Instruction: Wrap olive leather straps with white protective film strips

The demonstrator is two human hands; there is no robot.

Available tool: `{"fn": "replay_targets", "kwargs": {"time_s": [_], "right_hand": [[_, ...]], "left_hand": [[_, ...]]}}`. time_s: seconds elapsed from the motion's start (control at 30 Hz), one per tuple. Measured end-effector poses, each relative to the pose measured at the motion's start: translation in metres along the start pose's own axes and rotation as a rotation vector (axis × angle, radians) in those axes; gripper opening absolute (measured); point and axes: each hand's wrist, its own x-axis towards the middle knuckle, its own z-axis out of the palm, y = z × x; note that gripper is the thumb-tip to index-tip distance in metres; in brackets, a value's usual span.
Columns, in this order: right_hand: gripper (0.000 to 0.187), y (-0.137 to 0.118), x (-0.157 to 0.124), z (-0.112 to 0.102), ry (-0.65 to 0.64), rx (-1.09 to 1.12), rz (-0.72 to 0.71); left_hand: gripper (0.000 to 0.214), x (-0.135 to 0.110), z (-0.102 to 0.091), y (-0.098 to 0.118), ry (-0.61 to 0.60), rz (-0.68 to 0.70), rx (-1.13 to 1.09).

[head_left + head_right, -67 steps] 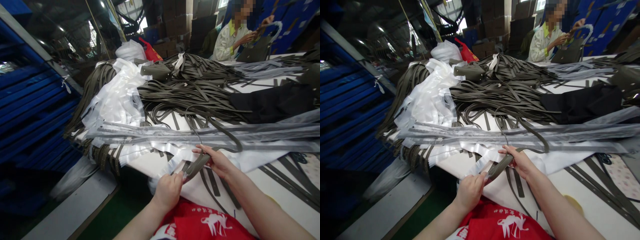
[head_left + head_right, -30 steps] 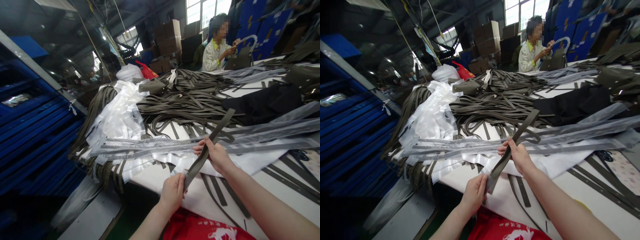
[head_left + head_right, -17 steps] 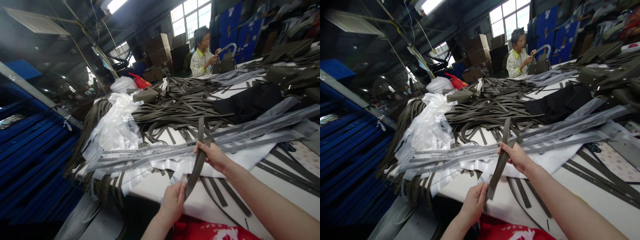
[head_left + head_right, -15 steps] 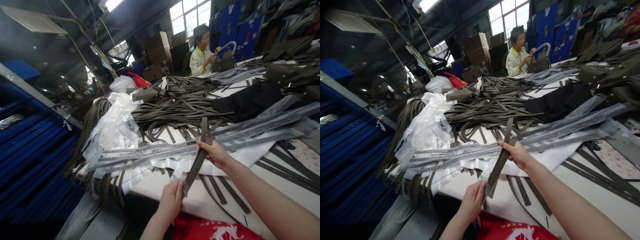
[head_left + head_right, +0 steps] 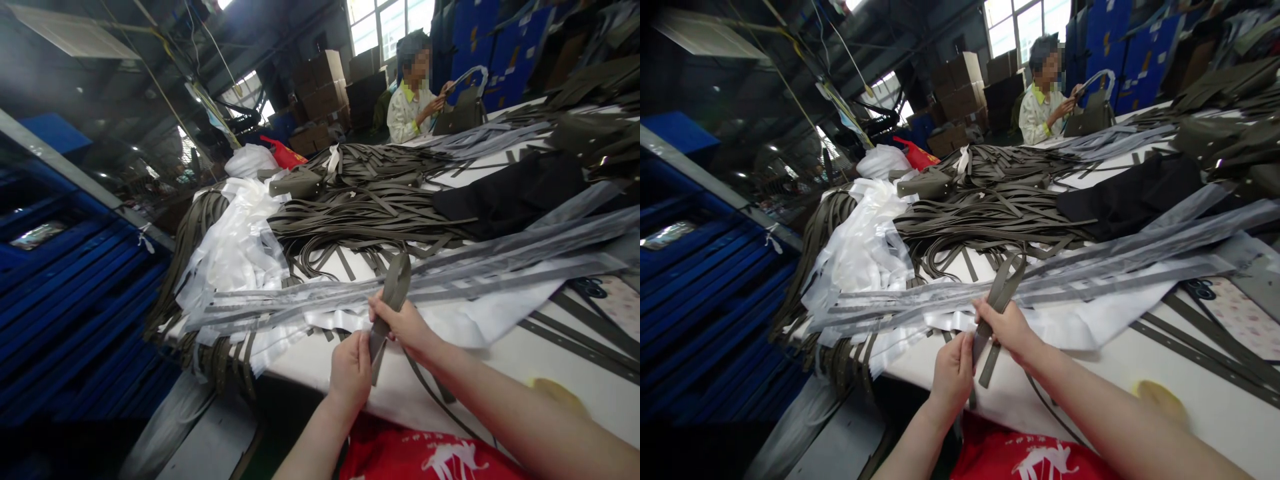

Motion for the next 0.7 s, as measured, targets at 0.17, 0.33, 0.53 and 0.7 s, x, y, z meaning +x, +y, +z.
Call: {"fn": "replay_targets", "kwargs": {"time_s": [0.17,0.33,0.53,0.7], "right_hand": [[0.050,-0.024,0.018,-0.028,0.064,0.124,-0.039],[0.061,-0.018,0.025,-0.029,0.094,-0.001,-0.037],[0.062,-0.009,0.024,-0.023,0.142,-0.049,-0.063],[0.055,0.002,0.006,-0.006,0.055,-0.089,-0.158]], "left_hand": [[0.047,-0.016,-0.003,-0.018,-0.108,-0.023,-0.003],[0.053,-0.017,-0.010,-0.010,-0.220,-0.153,-0.152],[0.054,-0.001,-0.010,0.006,-0.172,-0.127,-0.161],[0.050,0.013,0.004,0.017,0.000,-0.005,-0.054]]}}
